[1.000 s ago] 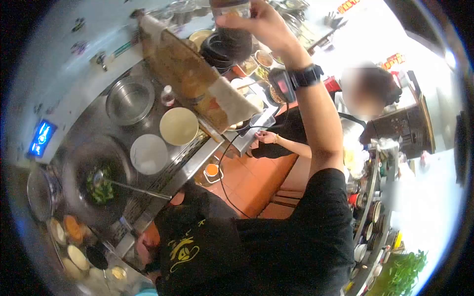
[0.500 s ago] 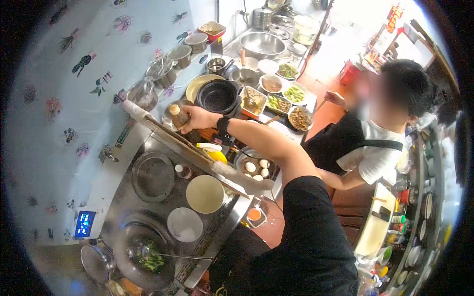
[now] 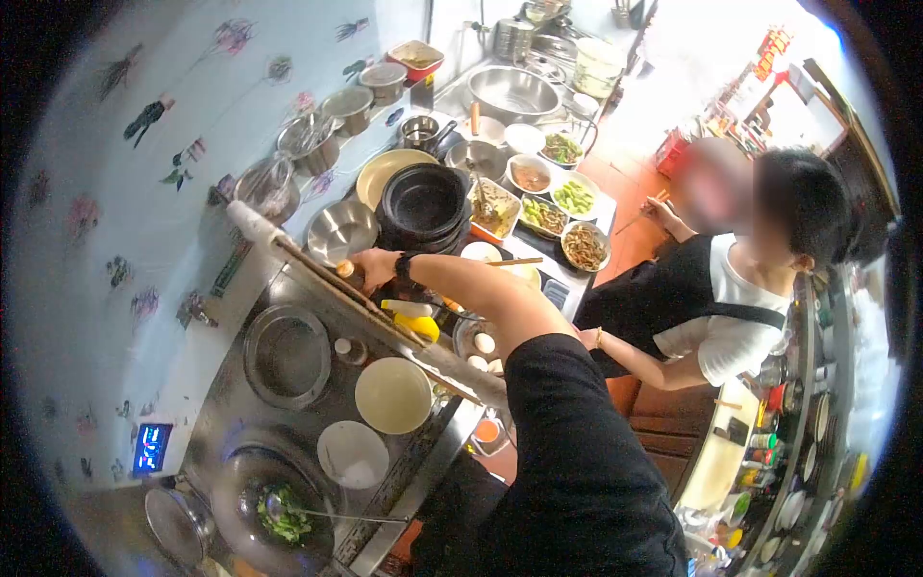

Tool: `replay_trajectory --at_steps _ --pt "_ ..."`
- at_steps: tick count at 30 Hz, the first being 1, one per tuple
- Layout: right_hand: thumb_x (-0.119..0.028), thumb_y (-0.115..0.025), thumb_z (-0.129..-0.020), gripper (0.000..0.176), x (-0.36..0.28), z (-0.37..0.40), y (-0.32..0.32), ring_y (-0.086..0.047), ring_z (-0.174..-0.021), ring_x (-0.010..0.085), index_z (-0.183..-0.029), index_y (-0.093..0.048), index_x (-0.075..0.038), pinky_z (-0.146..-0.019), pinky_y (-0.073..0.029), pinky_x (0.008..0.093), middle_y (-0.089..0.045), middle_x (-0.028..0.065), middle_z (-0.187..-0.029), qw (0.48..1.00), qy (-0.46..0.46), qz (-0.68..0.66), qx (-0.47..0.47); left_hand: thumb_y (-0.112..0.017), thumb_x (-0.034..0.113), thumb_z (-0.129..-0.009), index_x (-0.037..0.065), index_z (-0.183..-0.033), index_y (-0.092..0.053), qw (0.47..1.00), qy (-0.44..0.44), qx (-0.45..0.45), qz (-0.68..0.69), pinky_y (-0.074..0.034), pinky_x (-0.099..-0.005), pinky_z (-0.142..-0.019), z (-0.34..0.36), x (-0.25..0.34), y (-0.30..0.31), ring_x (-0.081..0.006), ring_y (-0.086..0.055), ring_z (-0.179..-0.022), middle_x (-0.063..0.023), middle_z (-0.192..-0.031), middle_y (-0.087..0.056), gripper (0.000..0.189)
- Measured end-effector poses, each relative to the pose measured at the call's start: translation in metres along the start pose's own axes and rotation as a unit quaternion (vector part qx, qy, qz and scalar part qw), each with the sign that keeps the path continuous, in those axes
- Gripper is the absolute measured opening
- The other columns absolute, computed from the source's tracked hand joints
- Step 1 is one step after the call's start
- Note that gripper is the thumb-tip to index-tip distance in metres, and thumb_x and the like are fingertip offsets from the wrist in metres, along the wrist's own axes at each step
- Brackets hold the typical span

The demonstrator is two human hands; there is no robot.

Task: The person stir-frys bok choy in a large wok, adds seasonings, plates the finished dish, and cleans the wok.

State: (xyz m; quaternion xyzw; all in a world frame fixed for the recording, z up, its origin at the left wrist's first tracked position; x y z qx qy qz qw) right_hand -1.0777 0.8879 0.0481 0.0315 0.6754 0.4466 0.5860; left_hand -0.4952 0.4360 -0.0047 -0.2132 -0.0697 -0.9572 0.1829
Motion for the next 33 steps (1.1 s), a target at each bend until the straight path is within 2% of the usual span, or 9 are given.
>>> replay_trajectory --at_steps 7,11,16,19,20,21,24,27,33 --pt "-0.015 -0.080 -0.066 0.066 0.020 -0.004 -0.016 -0.065 -0.100 0.0253 -0.126 -0.055 -0.001 -0.088 -0.052 0.0409 -0.069 0.0146 -0.109 0.994 0.052 -0.094 0.010 -0.053 0.020 -0.094 0.012 -0.073 -0.052 0.999 -0.008 -0.003 0.037 -0.039 -0.0349 -0.049 0.009 -0.024 0.021 -0.0151 -0.046 -0.056 -0.0014 -0.063 -0.046 0.023" --pt "-0.012 -0.071 -0.077 0.046 -0.082 0.052 0.043 -0.062 -0.094 0.0170 -0.121 -0.060 -0.001 -0.082 -0.052 0.0356 -0.068 0.0098 -0.101 0.960 -0.200 -0.144 -0.133 -0.053 0.020 -0.095 0.012 -0.074 -0.053 0.997 -0.015 -0.007 0.071 -0.039 -0.0356 -0.049 0.017 -0.062 0.042 -0.0153 -0.047 -0.056 -0.0017 -0.063 -0.046 0.022" --pt "-0.019 -0.070 -0.084 0.045 -0.112 0.080 0.156 -0.063 -0.095 0.0188 -0.124 -0.060 -0.002 -0.086 -0.053 0.0339 -0.067 0.0101 -0.103 0.989 -0.039 0.143 -0.004 -0.052 0.020 -0.095 0.011 -0.075 -0.054 0.990 -0.045 -0.034 0.129 -0.040 -0.0365 -0.048 0.013 -0.115 0.081 -0.0156 -0.047 -0.056 -0.0020 -0.064 -0.046 0.022" --pt "-0.017 -0.071 -0.085 0.049 -0.218 0.158 0.195 -0.062 -0.101 0.0198 -0.129 -0.056 -0.003 -0.087 -0.053 0.0340 -0.065 0.0114 -0.110 0.976 -0.055 0.199 0.069 -0.052 0.020 -0.095 0.011 -0.076 -0.054 0.861 0.092 -0.370 0.336 -0.041 -0.0371 -0.048 -0.038 -0.185 0.155 -0.0158 -0.048 -0.056 -0.0022 -0.064 -0.047 0.022" --pt "-0.016 -0.072 -0.085 0.051 -0.260 0.181 0.188 -0.061 -0.103 0.0202 -0.131 -0.054 -0.003 -0.088 -0.053 0.0340 -0.064 0.0118 -0.112 0.977 -0.049 0.189 0.089 -0.054 0.016 -0.095 0.012 -0.072 -0.051 0.968 -0.151 -0.054 0.195 -0.037 -0.0324 -0.049 0.034 -0.135 0.112 -0.0152 -0.045 -0.054 -0.0008 -0.063 -0.045 0.024" --pt "-0.015 -0.072 -0.085 0.053 -0.303 0.209 0.175 -0.061 -0.105 0.0205 -0.133 -0.053 -0.003 -0.088 -0.052 0.0341 -0.064 0.0122 -0.115 0.979 -0.044 0.169 0.105 -0.056 0.014 -0.094 0.011 -0.074 -0.051 0.979 -0.125 -0.003 0.158 -0.036 -0.0316 -0.048 0.041 -0.116 0.100 -0.0142 -0.044 -0.052 -0.0001 -0.062 -0.045 0.021" --pt "-0.012 -0.073 -0.085 0.058 -0.401 0.270 0.073 -0.060 -0.110 0.0215 -0.138 -0.048 -0.005 -0.090 -0.052 0.0342 -0.062 0.0135 -0.122 0.988 -0.047 0.117 0.090 -0.062 0.006 -0.090 0.008 -0.080 -0.052 0.941 -0.106 -0.193 0.258 -0.033 -0.0290 -0.046 -0.005 -0.137 0.123 -0.0112 -0.041 -0.047 0.0019 -0.060 -0.043 0.014" --pt "-0.009 -0.074 -0.086 0.065 -0.437 0.308 -0.090 -0.058 -0.116 0.0226 -0.143 -0.043 -0.006 -0.091 -0.051 0.0343 -0.060 0.0148 -0.128 0.989 -0.094 0.099 -0.049 -0.063 0.005 -0.088 0.007 -0.092 -0.051 0.964 -0.092 -0.122 0.219 -0.033 -0.0286 -0.040 0.027 -0.102 0.126 -0.0113 -0.044 -0.045 0.0006 -0.058 -0.045 0.013" --pt "-0.026 -0.062 -0.096 0.058 -0.282 0.281 -0.480 -0.055 -0.122 0.0405 -0.146 -0.040 -0.005 -0.101 -0.044 0.0478 -0.056 0.0293 -0.132 0.980 -0.146 0.042 -0.126 -0.065 0.008 -0.087 0.005 -0.081 -0.054 0.925 -0.173 -0.263 0.212 -0.042 -0.0302 -0.044 -0.040 -0.131 0.138 -0.0147 -0.053 -0.047 -0.0031 -0.061 -0.053 0.013"
Point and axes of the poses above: each hand's wrist, its own z-axis away from the middle knuckle, its own y-axis out of the back of the hand, x = y × z, the point moved 3 cm from there along -z, towards the middle knuckle
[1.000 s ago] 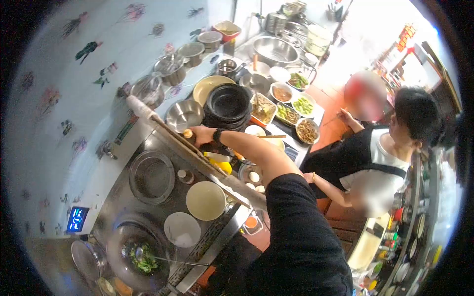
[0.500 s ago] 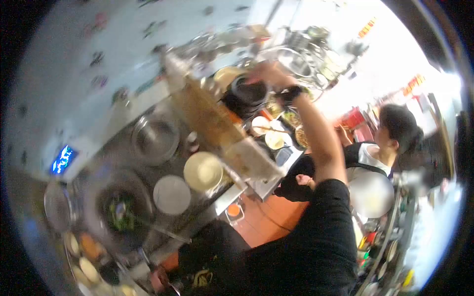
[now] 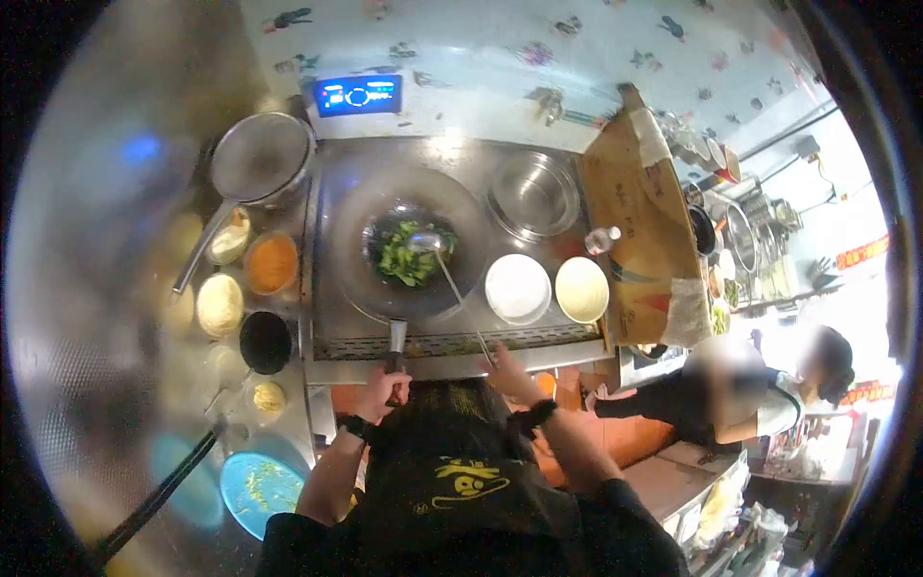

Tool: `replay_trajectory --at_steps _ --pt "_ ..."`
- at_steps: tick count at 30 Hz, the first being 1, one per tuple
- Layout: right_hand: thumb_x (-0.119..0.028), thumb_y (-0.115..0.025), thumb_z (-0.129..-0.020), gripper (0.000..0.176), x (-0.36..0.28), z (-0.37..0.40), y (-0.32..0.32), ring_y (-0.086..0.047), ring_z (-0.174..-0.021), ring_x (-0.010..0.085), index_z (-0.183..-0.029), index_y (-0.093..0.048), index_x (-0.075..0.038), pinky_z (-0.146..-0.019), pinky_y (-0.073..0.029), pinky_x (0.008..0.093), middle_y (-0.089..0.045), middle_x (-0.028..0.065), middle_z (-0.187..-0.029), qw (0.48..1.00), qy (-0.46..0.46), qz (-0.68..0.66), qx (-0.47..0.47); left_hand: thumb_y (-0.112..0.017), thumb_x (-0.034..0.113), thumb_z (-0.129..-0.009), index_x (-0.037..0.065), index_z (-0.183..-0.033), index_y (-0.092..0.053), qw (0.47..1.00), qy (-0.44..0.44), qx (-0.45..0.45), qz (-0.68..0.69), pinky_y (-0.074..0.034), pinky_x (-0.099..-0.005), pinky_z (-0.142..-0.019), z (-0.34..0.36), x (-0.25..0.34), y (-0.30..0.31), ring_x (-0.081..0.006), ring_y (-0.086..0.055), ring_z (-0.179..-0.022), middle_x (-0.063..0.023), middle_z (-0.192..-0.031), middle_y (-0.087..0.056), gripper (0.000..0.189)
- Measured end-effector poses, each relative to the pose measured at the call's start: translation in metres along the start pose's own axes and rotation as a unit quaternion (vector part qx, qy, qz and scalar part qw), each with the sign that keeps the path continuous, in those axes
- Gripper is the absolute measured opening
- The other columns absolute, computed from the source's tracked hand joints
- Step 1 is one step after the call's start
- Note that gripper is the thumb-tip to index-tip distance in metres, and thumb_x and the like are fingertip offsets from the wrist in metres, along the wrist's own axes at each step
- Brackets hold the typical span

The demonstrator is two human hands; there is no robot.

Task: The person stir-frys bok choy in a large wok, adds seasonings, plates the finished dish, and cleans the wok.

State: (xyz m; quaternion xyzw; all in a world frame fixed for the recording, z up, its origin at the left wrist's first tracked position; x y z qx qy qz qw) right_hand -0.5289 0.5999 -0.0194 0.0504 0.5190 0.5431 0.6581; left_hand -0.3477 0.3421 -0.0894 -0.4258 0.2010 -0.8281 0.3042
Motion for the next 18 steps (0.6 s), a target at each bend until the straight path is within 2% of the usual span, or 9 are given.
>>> replay_trajectory --at_steps 2,4,6,7,8,11,13,16,18 --pt "-0.027 -0.057 -0.099 0.054 -0.028 -0.008 -0.034 -0.054 -0.123 0.0430 -0.145 -0.041 -0.005 -0.101 -0.044 0.0486 -0.054 0.0315 -0.133 0.996 -0.062 -0.020 -0.061 -0.065 0.009 -0.087 0.005 -0.077 -0.055 0.999 -0.005 0.018 0.037 -0.043 -0.0306 -0.045 0.015 0.030 -0.025 -0.0153 -0.053 -0.047 -0.0039 -0.061 -0.054 0.015" --pt "-0.025 -0.050 -0.100 0.049 -0.047 -0.016 -0.035 -0.060 -0.108 0.0470 -0.145 -0.043 -0.009 -0.090 -0.048 0.0520 -0.061 0.0329 -0.117 0.991 0.035 -0.018 0.128 -0.065 0.010 -0.087 0.005 -0.072 -0.056 0.997 -0.003 0.031 0.076 -0.044 -0.0311 -0.046 0.014 0.049 -0.031 -0.0158 -0.053 -0.047 -0.0046 -0.060 -0.054 0.018" --pt "-0.016 -0.050 -0.097 0.050 -0.062 -0.003 -0.002 -0.064 -0.090 0.0471 -0.146 -0.042 -0.014 -0.076 -0.051 0.0535 -0.067 0.0293 -0.097 0.995 0.008 0.045 0.090 -0.065 0.010 -0.087 0.004 -0.070 -0.056 0.997 0.044 0.047 0.035 -0.044 -0.0312 -0.047 0.009 0.040 -0.022 -0.0161 -0.054 -0.047 -0.0058 -0.060 -0.056 0.020" --pt "-0.011 -0.050 -0.095 0.052 -0.068 0.008 0.012 -0.066 -0.075 0.0447 -0.146 -0.043 -0.016 -0.068 -0.052 0.0539 -0.068 0.0238 -0.083 0.982 0.043 0.143 0.114 -0.066 0.009 -0.087 0.004 -0.071 -0.057 0.996 0.038 0.041 0.070 -0.045 -0.0305 -0.048 0.009 0.040 -0.022 -0.0159 -0.054 -0.047 -0.0061 -0.060 -0.056 0.019" --pt "-0.010 -0.050 -0.094 0.053 -0.058 0.018 0.016 -0.066 -0.070 0.0428 -0.146 -0.044 -0.017 -0.063 -0.051 0.0526 -0.068 0.0234 -0.080 0.969 0.104 0.163 0.153 -0.066 0.009 -0.087 0.004 -0.071 -0.057 0.996 0.045 0.040 0.067 -0.045 -0.0305 -0.048 0.013 0.043 -0.024 -0.0159 -0.054 -0.047 -0.0061 -0.060 -0.056 0.019" --pt "-0.010 -0.049 -0.094 0.052 -0.057 0.032 0.027 -0.064 -0.067 0.0430 -0.145 -0.045 -0.016 -0.060 -0.050 0.0532 -0.067 0.0235 -0.076 0.972 0.122 0.170 0.110 -0.065 0.007 -0.087 0.003 -0.074 -0.057 0.994 0.074 0.062 0.058 -0.045 -0.0315 -0.049 0.011 0.050 -0.029 -0.0164 -0.054 -0.048 -0.0063 -0.062 -0.056 0.016" --pt "-0.010 -0.050 -0.093 0.052 -0.086 0.014 0.019 -0.065 -0.067 0.0431 -0.144 -0.046 -0.014 -0.058 -0.051 0.0532 -0.067 0.0246 -0.078 0.971 0.126 0.188 0.078 -0.065 0.007 -0.087 0.004 -0.075 -0.056 0.995 0.061 0.072 0.029 -0.045 -0.0320 -0.050 0.017 0.058 -0.039 -0.0164 -0.055 -0.048 -0.0058 -0.062 -0.056 0.015" --pt "-0.009 -0.051 -0.090 0.053 -0.095 -0.033 0.024 -0.066 -0.071 0.0436 -0.143 -0.047 -0.012 -0.063 -0.051 0.0542 -0.068 0.0247 -0.081 0.963 0.128 0.209 0.114 -0.065 0.010 -0.089 0.005 -0.077 -0.056 0.993 0.071 0.089 0.009 -0.046 -0.0317 -0.050 0.013 0.053 -0.034 -0.0156 -0.054 -0.050 -0.0043 -0.064 -0.056 0.016" --pt "-0.009 -0.051 -0.089 0.055 -0.090 -0.008 0.046 -0.066 -0.071 0.0435 -0.143 -0.047 -0.012 -0.063 -0.051 0.0541 -0.068 0.0245 -0.081 0.970 0.108 0.182 0.119 -0.064 0.013 -0.091 0.007 -0.077 -0.056 0.991 0.095 0.096 0.015 -0.046 -0.0309 -0.051 0.014 0.050 -0.026 -0.0149 -0.054 -0.052 -0.0034 -0.066 -0.057 0.017"
Point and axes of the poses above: each hand's wrist, its own z-axis away from the middle knuckle, its own y-axis out of the back of the hand, x = y × z, the point moved 3 cm from there along -z, towards the middle knuckle
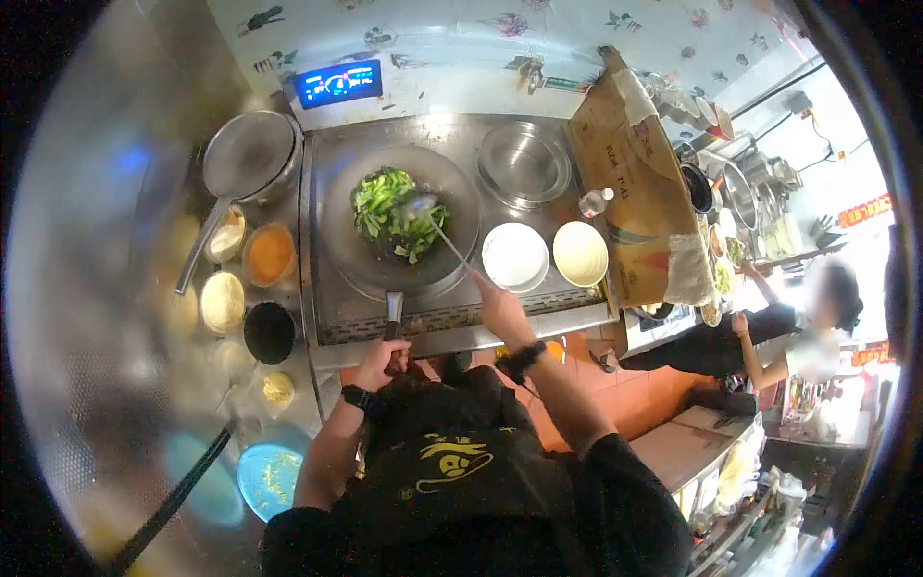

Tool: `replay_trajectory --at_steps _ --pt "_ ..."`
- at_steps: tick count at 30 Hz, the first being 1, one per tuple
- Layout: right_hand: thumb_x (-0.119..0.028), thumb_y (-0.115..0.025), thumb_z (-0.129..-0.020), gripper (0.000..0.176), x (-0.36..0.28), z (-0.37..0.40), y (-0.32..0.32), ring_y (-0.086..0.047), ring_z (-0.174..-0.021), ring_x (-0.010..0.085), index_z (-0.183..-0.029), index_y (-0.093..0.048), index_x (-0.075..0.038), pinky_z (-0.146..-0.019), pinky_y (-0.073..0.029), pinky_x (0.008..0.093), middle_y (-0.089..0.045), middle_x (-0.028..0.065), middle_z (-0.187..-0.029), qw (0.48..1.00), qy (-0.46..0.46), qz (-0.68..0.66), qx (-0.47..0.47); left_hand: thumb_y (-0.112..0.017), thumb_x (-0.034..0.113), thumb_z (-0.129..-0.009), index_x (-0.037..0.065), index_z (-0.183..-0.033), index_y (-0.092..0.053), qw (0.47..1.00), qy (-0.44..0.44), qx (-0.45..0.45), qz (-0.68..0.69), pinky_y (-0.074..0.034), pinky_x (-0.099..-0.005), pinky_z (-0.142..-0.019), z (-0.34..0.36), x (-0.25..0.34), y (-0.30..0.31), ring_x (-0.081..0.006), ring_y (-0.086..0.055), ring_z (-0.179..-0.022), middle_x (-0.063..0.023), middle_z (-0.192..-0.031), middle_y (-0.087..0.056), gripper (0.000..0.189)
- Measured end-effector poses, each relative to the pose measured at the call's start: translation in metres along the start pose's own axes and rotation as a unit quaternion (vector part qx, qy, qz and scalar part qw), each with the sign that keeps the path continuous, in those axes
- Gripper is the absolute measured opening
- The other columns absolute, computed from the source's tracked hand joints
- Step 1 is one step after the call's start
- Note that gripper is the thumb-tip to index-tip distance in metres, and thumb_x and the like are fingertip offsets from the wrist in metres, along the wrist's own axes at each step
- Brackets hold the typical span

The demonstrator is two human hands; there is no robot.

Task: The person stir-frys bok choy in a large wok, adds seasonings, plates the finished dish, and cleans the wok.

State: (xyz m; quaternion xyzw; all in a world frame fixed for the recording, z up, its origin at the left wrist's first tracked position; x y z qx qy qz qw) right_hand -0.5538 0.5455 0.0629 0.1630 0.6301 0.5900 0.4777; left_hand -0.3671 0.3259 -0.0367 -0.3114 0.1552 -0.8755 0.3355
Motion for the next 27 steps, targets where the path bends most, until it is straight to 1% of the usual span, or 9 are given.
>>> replay_trajectory --at_steps 6,9,12,13,14,18,21,24,27 --pt "-0.008 -0.051 -0.087 0.056 0.004 -0.004 0.009 -0.066 -0.070 0.0431 -0.143 -0.047 -0.012 -0.063 -0.052 0.0528 -0.068 0.0242 -0.080 0.997 0.052 0.005 -0.049 -0.065 0.008 -0.090 0.003 -0.083 -0.057 0.999 0.030 -0.009 0.006 -0.049 -0.0334 -0.056 -0.011 -0.002 0.009 -0.0159 -0.058 -0.058 -0.0059 -0.072 -0.059 0.012" --pt "-0.008 -0.050 -0.088 0.055 -0.009 -0.033 0.020 -0.066 -0.076 0.0433 -0.143 -0.048 -0.012 -0.069 -0.051 0.0539 -0.068 0.0240 -0.084 0.994 0.017 0.048 -0.098 -0.066 0.008 -0.089 0.003 -0.091 -0.057 0.976 -0.068 -0.088 -0.185 -0.049 -0.0316 -0.057 -0.002 0.004 0.009 -0.0158 -0.059 -0.062 -0.0056 -0.072 -0.058 0.010" --pt "-0.008 -0.050 -0.088 0.056 0.011 -0.019 0.037 -0.066 -0.081 0.0435 -0.144 -0.047 -0.012 -0.071 -0.051 0.0542 -0.068 0.0239 -0.086 0.998 0.014 -0.012 -0.058 -0.065 0.007 -0.090 0.004 -0.089 -0.056 0.920 -0.177 -0.126 -0.325 -0.049 -0.0294 -0.057 0.010 0.019 -0.010 -0.0157 -0.059 -0.064 -0.0057 -0.072 -0.058 0.010" --pt "-0.009 -0.051 -0.087 0.057 0.014 0.001 0.039 -0.066 -0.082 0.0435 -0.144 -0.046 -0.012 -0.070 -0.051 0.0534 -0.067 0.0243 -0.085 0.997 0.035 -0.028 -0.068 -0.064 0.008 -0.090 0.004 -0.087 -0.056 0.985 -0.071 -0.055 -0.145 -0.048 -0.0284 -0.056 0.002 0.011 -0.006 -0.0150 -0.058 -0.063 -0.0058 -0.072 -0.058 0.010" --pt "-0.009 -0.052 -0.086 0.058 0.015 0.015 0.042 -0.065 -0.082 0.0435 -0.144 -0.046 -0.011 -0.069 -0.051 0.0526 -0.067 0.0248 -0.084 0.994 0.052 -0.045 -0.079 -0.064 0.009 -0.090 0.004 -0.084 -0.056 0.998 0.043 0.019 0.042 -0.047 -0.0275 -0.055 -0.003 0.000 -0.003 -0.0143 -0.056 -0.061 -0.0059 -0.072 -0.058 0.011" --pt "-0.008 -0.054 -0.085 0.058 0.010 -0.031 0.002 -0.065 -0.085 0.0443 -0.143 -0.047 -0.009 -0.071 -0.051 0.0528 -0.067 0.0246 -0.089 0.992 0.100 -0.049 -0.055 -0.064 0.009 -0.090 0.004 -0.083 -0.056 0.998 -0.002 0.037 -0.056 -0.045 -0.0272 -0.052 -0.008 -0.001 -0.005 -0.0125 -0.054 -0.058 -0.0058 -0.072 -0.057 0.012" --pt "-0.008 -0.055 -0.083 0.056 0.023 -0.033 0.014 -0.064 -0.081 0.0441 -0.140 -0.050 -0.009 -0.069 -0.051 0.0520 -0.067 0.0218 -0.084 0.998 0.040 -0.041 -0.037 -0.066 0.008 -0.089 0.005 -0.088 -0.056 1.000 0.000 -0.024 -0.007 -0.044 -0.0262 -0.050 -0.009 -0.007 0.002 -0.0113 -0.051 -0.055 -0.0049 -0.072 -0.057 0.010" --pt "-0.008 -0.054 -0.085 0.052 0.034 0.018 0.025 -0.063 -0.074 0.0436 -0.136 -0.052 -0.008 -0.063 -0.050 0.0515 -0.065 0.0204 -0.076 0.992 0.094 -0.081 -0.010 -0.066 0.009 -0.089 0.006 -0.087 -0.056 0.994 -0.054 0.005 -0.090 -0.043 -0.0259 -0.049 0.001 0.003 -0.015 -0.0111 -0.050 -0.052 -0.0044 -0.072 -0.057 0.011" --pt "-0.008 -0.051 -0.089 0.048 0.012 -0.004 0.014 -0.063 -0.072 0.0439 -0.136 -0.052 -0.008 -0.063 -0.049 0.0531 -0.065 0.0217 -0.076 0.988 0.134 -0.078 -0.029 -0.066 0.009 -0.089 0.006 -0.085 -0.057 0.998 0.025 0.047 0.035 -0.043 -0.0265 -0.049 0.006 0.005 -0.024 -0.0112 -0.050 -0.051 -0.0035 -0.071 -0.056 0.010"
Point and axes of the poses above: each hand's wrist, its own z-axis away from the middle knuckle, its own y-axis out of the back of the hand, x = y × z, the point moved 3 cm from there along -z, towards the middle knuckle
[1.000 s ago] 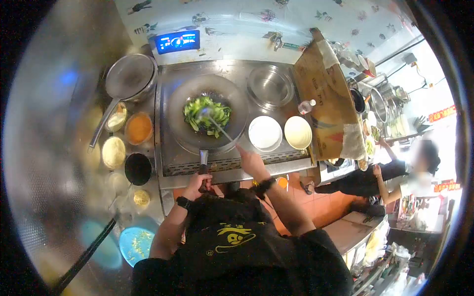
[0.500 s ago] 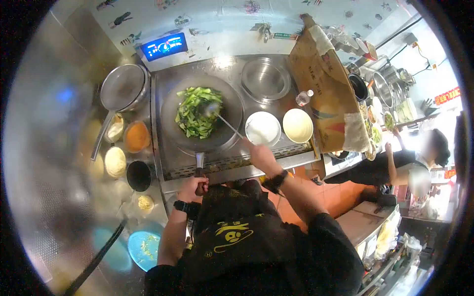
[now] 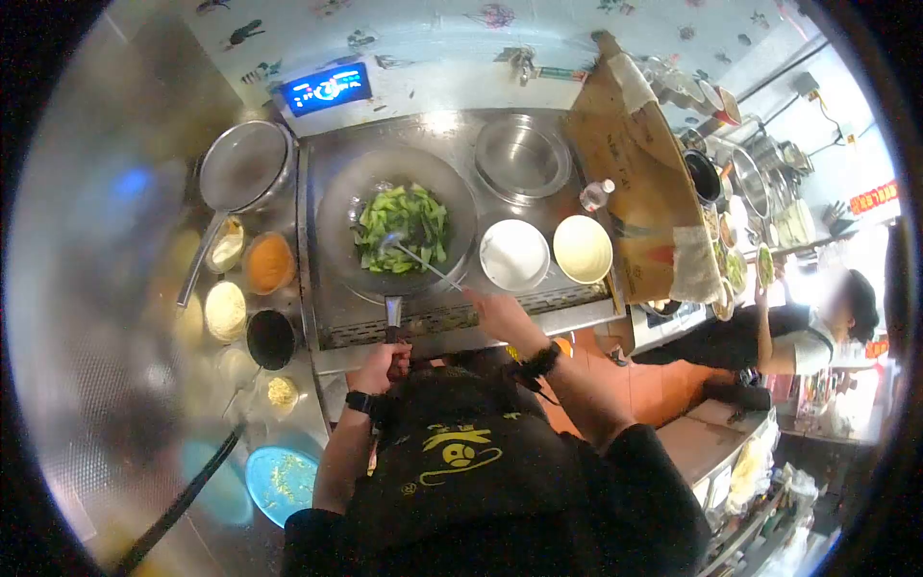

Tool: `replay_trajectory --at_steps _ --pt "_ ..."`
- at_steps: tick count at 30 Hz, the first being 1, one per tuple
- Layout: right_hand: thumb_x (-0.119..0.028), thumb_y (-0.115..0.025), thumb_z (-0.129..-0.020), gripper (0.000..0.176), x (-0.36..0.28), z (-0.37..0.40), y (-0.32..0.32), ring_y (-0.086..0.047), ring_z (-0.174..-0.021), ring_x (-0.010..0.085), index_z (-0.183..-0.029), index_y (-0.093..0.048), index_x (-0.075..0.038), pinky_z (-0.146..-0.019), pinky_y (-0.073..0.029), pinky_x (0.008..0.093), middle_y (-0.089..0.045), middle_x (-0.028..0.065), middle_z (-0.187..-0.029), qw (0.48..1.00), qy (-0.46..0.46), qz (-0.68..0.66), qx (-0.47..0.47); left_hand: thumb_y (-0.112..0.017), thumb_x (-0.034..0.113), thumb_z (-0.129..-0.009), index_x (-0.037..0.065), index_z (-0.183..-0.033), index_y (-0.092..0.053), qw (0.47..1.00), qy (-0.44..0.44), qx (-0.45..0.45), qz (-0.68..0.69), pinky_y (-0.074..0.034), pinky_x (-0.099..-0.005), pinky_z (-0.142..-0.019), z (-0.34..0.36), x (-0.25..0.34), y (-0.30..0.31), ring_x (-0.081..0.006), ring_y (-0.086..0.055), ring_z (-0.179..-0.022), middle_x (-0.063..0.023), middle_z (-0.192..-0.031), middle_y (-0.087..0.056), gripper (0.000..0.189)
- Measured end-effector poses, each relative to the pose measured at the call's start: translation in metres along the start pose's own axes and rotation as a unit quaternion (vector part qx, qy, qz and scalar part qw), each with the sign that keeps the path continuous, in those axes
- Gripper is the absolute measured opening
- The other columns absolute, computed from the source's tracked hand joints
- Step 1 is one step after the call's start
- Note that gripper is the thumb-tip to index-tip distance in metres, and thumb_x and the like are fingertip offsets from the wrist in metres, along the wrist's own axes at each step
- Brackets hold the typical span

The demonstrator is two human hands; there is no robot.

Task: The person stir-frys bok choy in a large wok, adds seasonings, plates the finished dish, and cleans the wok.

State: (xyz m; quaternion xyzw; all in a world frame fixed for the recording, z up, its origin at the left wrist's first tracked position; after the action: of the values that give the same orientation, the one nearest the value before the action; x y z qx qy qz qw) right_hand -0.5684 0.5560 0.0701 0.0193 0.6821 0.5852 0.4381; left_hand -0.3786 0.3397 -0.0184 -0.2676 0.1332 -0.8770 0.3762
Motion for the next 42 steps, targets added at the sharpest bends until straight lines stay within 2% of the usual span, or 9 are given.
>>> replay_trajectory --at_steps 5,7,13,14,17,24,29,31,42 --pt "-0.007 -0.050 -0.088 0.050 0.017 -0.015 0.006 -0.064 -0.076 0.0449 -0.138 -0.051 -0.009 -0.066 -0.049 0.0544 -0.065 0.0247 -0.081 0.997 -0.076 0.000 0.023 -0.062 0.018 -0.094 0.009 -0.081 -0.059 0.957 -0.155 -0.051 -0.238 -0.044 -0.0282 -0.052 0.012 0.012 -0.001 -0.0131 -0.054 -0.054 0.0003 -0.067 -0.058 0.016" --pt "-0.009 -0.050 -0.089 0.051 0.019 0.025 0.012 -0.064 -0.077 0.0452 -0.140 -0.049 -0.008 -0.068 -0.050 0.0552 -0.066 0.0261 -0.081 0.992 0.041 0.052 0.112 -0.063 0.012 -0.092 0.004 -0.087 -0.059 0.999 -0.007 -0.016 -0.045 -0.044 -0.0285 -0.049 -0.009 -0.004 0.010 -0.0125 -0.053 -0.053 -0.0028 -0.072 -0.058 0.010" --pt "-0.006 -0.049 -0.088 0.046 -0.006 -0.033 0.016 -0.064 -0.095 0.0446 -0.134 -0.055 -0.007 -0.079 -0.051 0.0548 -0.067 0.0280 -0.098 0.992 -0.113 0.004 -0.058 -0.062 0.011 -0.092 0.004 -0.088 -0.059 0.997 -0.039 -0.013 -0.066 -0.044 -0.0273 -0.051 -0.005 -0.002 0.007 -0.0118 -0.053 -0.056 -0.0029 -0.071 -0.057 0.009" --pt "-0.006 -0.050 -0.088 0.045 -0.004 -0.034 0.016 -0.064 -0.095 0.0451 -0.132 -0.057 -0.007 -0.079 -0.051 0.0551 -0.066 0.0285 -0.099 0.990 -0.134 0.010 -0.049 -0.061 0.012 -0.093 0.004 -0.086 -0.059 0.948 -0.179 -0.097 -0.244 -0.043 -0.0269 -0.050 0.003 0.003 0.006 -0.0117 -0.053 -0.055 -0.0030 -0.070 -0.056 0.010" --pt "-0.007 -0.052 -0.089 0.042 0.007 0.019 0.025 -0.065 -0.086 0.0457 -0.131 -0.057 -0.006 -0.074 -0.051 0.0545 -0.067 0.0267 -0.091 0.998 -0.044 -0.019 0.050 -0.060 0.019 -0.093 0.008 -0.084 -0.061 0.995 -0.008 -0.053 -0.089 -0.044 -0.0263 -0.057 0.000 0.000 0.004 -0.0089 -0.054 -0.058 0.0021 -0.069 -0.057 0.014" --pt "-0.006 -0.052 -0.086 0.046 -0.003 -0.037 0.005 -0.065 -0.076 0.0458 -0.132 -0.055 -0.008 -0.067 -0.051 0.0545 -0.067 0.0253 -0.083 0.994 -0.087 0.068 -0.017 -0.061 0.014 -0.092 0.009 -0.082 -0.058 0.952 -0.170 -0.101 -0.232 -0.043 -0.0260 -0.058 -0.001 -0.004 0.014 -0.0089 -0.053 -0.063 0.0021 -0.070 -0.056 0.012" --pt "-0.005 -0.052 -0.083 0.054 0.010 0.026 0.010 -0.065 -0.076 0.0451 -0.136 -0.051 -0.010 -0.068 -0.051 0.0556 -0.067 0.0242 -0.081 0.993 0.019 0.026 0.115 -0.056 0.011 -0.093 0.009 -0.086 -0.058 0.999 0.020 -0.037 0.007 -0.041 -0.0262 -0.058 -0.017 -0.012 0.018 -0.0109 -0.051 -0.061 0.0006 -0.070 -0.055 0.007" --pt "-0.005 -0.051 -0.084 0.052 -0.016 0.013 0.016 -0.066 -0.076 0.0443 -0.136 -0.051 -0.008 -0.068 -0.051 0.0553 -0.068 0.0225 -0.082 0.995 -0.073 0.037 -0.052 -0.066 0.017 -0.091 0.006 -0.077 -0.058 0.998 0.013 -0.066 -0.010 -0.042 -0.0273 -0.048 -0.030 -0.014 0.016 -0.0118 -0.053 -0.052 -0.0009 -0.062 -0.054 0.019" --pt "-0.010 -0.055 -0.083 0.049 -0.021 0.003 0.005 -0.066 -0.076 0.0417 -0.131 -0.056 -0.008 -0.068 -0.053 0.0508 -0.068 0.0208 -0.084 1.000 -0.019 -0.005 -0.015 -0.066 0.015 -0.090 0.010 -0.078 -0.055 1.000 -0.015 -0.023 0.002 -0.039 -0.0269 -0.048 -0.013 -0.009 0.004 -0.0115 -0.046 -0.052 0.0014 -0.062 -0.048 0.016"
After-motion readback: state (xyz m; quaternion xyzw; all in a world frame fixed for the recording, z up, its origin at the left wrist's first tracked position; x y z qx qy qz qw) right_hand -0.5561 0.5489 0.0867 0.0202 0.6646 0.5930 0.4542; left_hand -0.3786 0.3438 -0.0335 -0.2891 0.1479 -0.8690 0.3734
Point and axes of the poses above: each hand's wrist, its own z-axis away from the middle knuckle, its own y-axis out of the back of the hand, x = y × z, the point moved 3 cm from there along -z, towards the middle knuckle
